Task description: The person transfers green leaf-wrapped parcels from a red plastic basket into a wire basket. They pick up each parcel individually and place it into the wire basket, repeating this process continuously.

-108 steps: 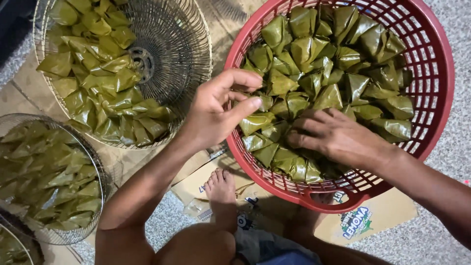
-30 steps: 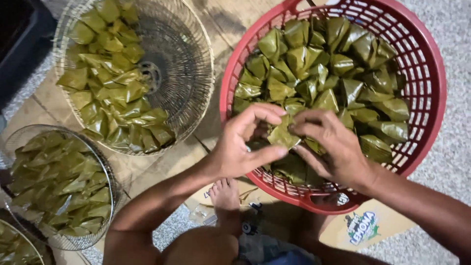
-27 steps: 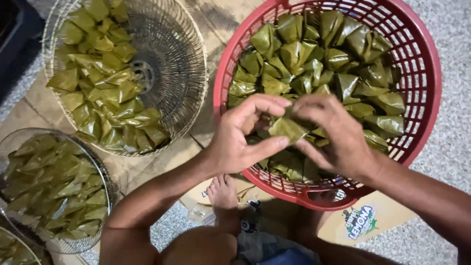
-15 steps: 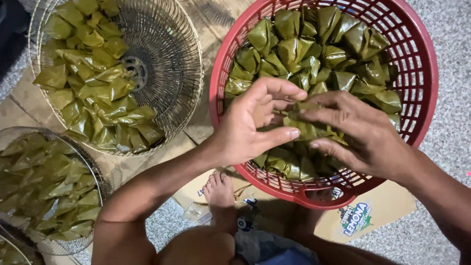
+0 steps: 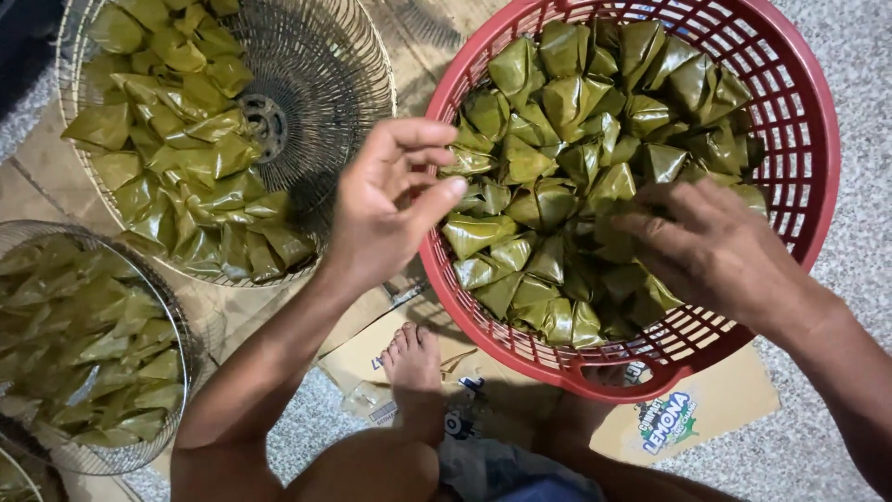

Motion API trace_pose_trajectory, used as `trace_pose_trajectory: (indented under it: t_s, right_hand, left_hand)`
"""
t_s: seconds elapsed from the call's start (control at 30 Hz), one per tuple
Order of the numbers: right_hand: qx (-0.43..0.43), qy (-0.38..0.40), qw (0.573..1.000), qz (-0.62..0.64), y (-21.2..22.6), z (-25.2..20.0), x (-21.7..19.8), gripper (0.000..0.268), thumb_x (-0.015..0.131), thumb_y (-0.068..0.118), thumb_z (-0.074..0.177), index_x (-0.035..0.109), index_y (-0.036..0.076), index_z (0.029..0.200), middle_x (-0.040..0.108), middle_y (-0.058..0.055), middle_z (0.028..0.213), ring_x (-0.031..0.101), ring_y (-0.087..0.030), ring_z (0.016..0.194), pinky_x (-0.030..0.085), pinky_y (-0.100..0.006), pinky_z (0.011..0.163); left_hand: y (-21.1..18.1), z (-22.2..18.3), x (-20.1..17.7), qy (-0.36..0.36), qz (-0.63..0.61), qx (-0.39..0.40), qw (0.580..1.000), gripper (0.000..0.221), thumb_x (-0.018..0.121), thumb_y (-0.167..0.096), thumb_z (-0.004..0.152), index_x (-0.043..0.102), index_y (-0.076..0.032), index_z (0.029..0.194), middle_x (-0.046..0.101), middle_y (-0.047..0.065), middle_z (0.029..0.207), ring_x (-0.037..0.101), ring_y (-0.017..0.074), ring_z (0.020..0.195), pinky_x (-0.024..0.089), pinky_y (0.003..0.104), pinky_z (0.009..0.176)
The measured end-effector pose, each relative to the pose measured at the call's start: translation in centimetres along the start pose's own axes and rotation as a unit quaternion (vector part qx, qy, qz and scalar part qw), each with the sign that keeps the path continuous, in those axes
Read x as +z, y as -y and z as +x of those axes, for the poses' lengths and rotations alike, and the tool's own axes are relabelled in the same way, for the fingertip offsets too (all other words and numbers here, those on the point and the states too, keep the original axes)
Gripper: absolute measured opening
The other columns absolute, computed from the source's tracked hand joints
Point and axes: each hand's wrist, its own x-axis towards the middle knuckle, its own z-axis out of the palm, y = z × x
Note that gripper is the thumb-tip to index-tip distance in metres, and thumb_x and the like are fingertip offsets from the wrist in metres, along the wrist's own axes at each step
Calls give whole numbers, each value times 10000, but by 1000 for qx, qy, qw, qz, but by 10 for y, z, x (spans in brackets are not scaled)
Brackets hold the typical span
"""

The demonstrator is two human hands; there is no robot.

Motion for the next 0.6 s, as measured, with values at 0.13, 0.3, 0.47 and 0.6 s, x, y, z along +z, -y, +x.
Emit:
trace_pose_trajectory:
  t_s: [0.13,0.3,0.47,0.6]
  right_hand:
    - [-21,15,998,54,20,10,-8,471,764,290,819,703,340,1283,688,21,1194,634,-159,878,594,-351,901]
    - [-46,130,990,-37,25,10,21,912,906,358,575,596,284,1429,607,23,1137,562,-211,976,551,-360,878]
    - [-90,105,990,-30,38,23,30,766,775,232,752,532,184,1476,587,-51,1251,540,-203,952,548,-372,879]
    - [-53,73,992,86,34,24,21,687,699,298,847,505,82,1469,645,-96,1326,641,-263,1132,578,-418,1007]
  left_hand:
    - [13,-5,-9,-3,-14,-3,1000,418,685,93,879,522,-20,1247,590,113,1178,605,186,1072,579,326,964]
    - [23,-5,-7,2,-12,14,1000,388,693,66,900,526,-31,1237,576,116,1207,592,198,1074,587,343,966]
    - [25,-5,-5,9,-6,17,1000,391,687,75,896,529,-17,1241,573,123,1221,586,188,1066,589,318,927]
    - [23,-5,-13,-4,8,27,1000,371,691,108,878,551,-17,1199,588,110,1135,602,190,978,618,329,898]
